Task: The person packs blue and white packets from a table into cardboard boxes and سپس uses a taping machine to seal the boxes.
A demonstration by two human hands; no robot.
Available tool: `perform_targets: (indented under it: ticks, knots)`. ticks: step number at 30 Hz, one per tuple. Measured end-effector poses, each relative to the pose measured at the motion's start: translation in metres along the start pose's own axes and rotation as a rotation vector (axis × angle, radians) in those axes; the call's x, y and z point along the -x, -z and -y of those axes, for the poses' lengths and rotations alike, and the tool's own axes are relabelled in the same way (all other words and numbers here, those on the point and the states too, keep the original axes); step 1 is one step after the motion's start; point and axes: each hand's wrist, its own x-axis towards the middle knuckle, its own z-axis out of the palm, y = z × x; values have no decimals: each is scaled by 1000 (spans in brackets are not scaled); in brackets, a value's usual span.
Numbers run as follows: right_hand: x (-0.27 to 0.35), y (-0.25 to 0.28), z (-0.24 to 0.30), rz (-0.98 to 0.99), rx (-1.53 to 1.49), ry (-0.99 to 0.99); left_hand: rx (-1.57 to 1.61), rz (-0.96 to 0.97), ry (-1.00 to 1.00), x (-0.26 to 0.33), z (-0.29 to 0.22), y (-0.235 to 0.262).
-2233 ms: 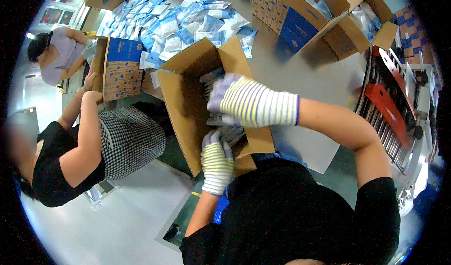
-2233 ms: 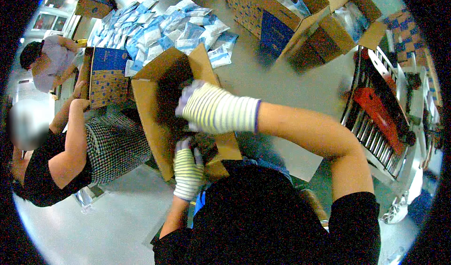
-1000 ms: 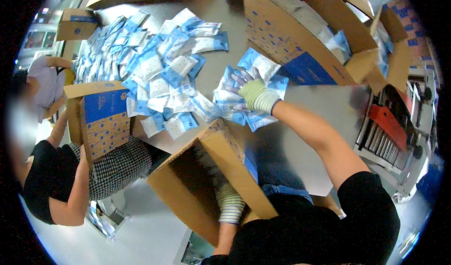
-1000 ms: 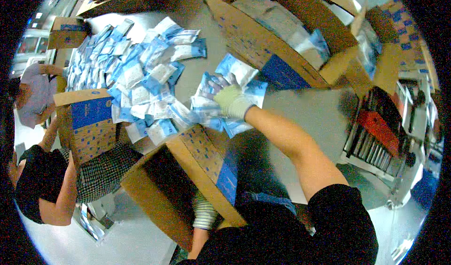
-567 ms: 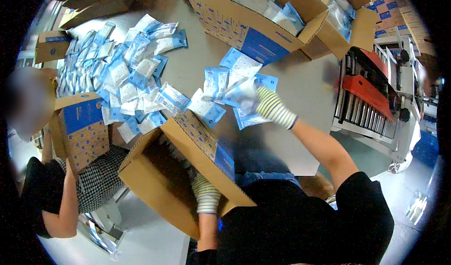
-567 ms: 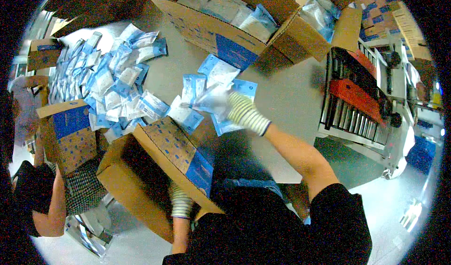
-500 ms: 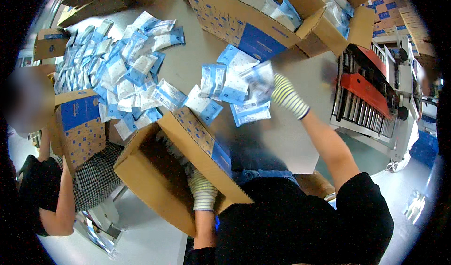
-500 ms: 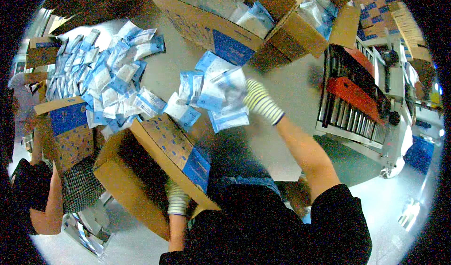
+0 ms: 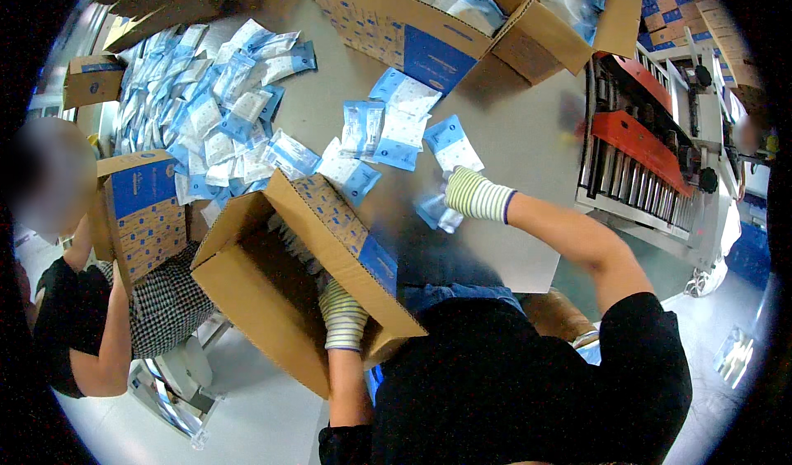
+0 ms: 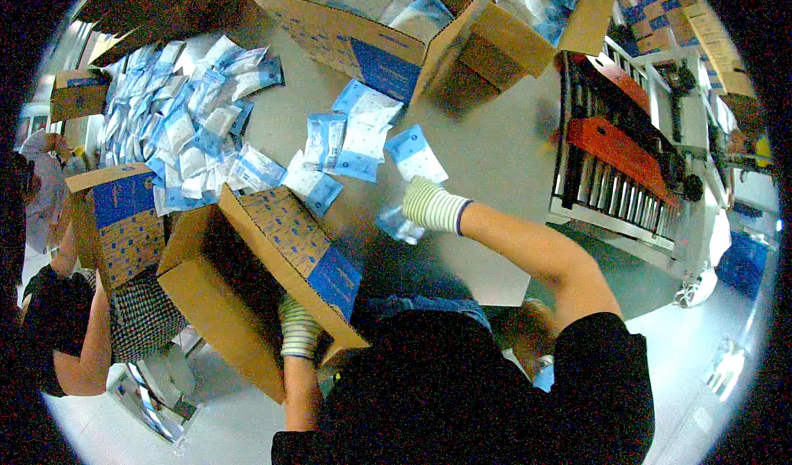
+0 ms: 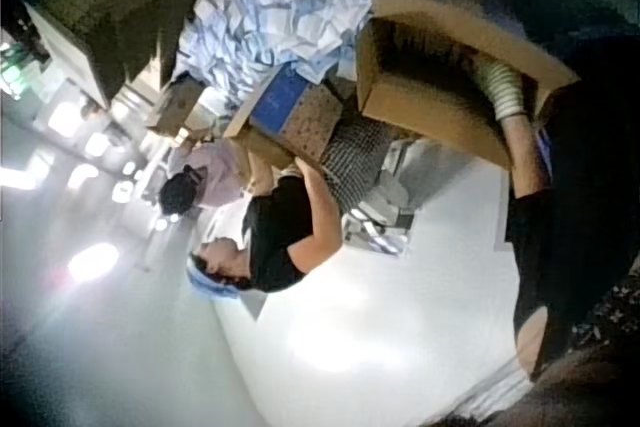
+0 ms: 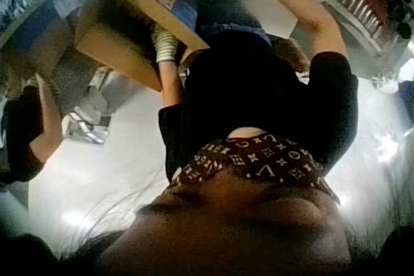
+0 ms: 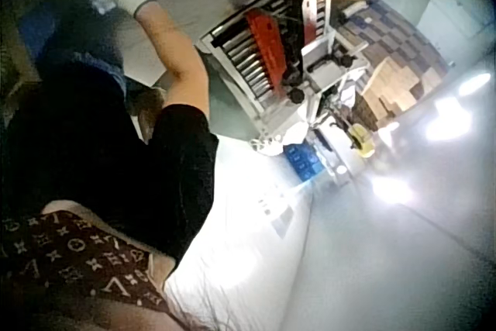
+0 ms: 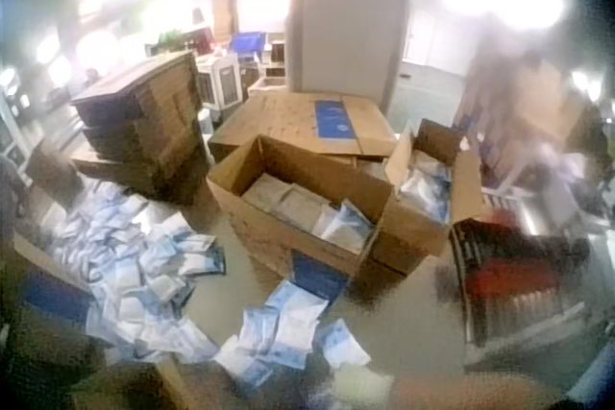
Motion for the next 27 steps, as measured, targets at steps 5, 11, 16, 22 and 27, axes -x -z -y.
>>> perform_targets:
  ticks: [5, 11, 16, 22, 27]
  knots:
    - [48, 49, -35, -716, -830, -319, -265, -152, -121, -3, 28, -16]
    - [47, -34, 9, -469, -1321, -686, -90, -297, -215, -17, 51, -34]
    - [2, -49, 72, -888, -583, -1071, 734, -153, -220, -35, 82, -53]
    - [38, -4, 36, -351, -525, -599, -138, -211, -101, -9, 36, -22]
    - [10, -5, 12, -446, -864, -607, 171, -295, -99, -16, 57, -41]
